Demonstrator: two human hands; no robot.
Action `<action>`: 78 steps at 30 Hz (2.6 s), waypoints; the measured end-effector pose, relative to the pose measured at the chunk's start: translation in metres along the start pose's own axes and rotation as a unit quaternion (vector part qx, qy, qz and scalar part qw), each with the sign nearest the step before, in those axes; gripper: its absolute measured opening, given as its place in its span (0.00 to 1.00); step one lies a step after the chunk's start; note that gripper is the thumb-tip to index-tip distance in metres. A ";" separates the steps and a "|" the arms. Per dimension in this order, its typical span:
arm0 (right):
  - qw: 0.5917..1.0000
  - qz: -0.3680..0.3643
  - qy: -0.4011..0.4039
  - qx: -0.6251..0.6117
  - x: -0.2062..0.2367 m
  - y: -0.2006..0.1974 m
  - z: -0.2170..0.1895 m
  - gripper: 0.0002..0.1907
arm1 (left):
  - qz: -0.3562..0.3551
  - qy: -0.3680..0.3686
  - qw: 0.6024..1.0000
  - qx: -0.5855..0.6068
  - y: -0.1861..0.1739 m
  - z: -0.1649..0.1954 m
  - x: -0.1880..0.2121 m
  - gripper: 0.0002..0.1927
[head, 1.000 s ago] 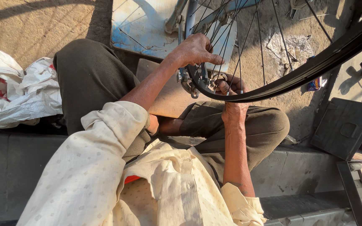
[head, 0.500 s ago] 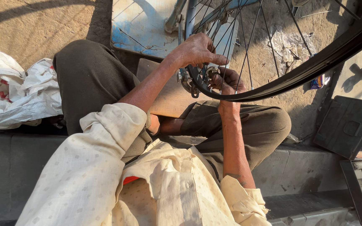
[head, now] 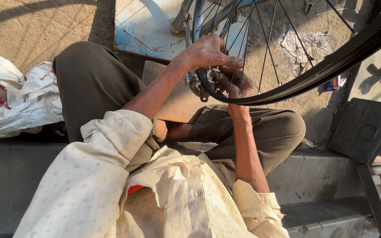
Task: The person sits on the ground in front of a bicycle wheel held in a repair stand and works on the rim and spokes by hand, tightening and adjusting components at the rim edge and rotating the wheel to reach different sections.
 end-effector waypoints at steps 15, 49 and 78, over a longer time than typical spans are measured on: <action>0.988 -0.015 0.037 0.147 0.004 0.007 -0.028 0.14 | -0.014 -0.035 0.998 -0.048 0.003 -0.006 0.001 0.37; 0.989 0.079 0.000 -0.122 0.008 -0.046 0.011 0.14 | 0.020 -0.059 0.998 0.024 -0.001 -0.003 0.009 0.40; 0.988 0.002 0.095 0.124 -0.013 0.008 -0.021 0.18 | 0.091 -0.048 0.993 -0.059 -0.008 -0.067 0.001 0.48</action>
Point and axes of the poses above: each hand's wrist, its own x-axis away from the middle knuckle, its own y-axis out of the palm, z = x × y, the point moved 4 cm from there along -x, towards the middle knuckle, and after that the axes turned 11 degrees about y, right-handed, at the moved point
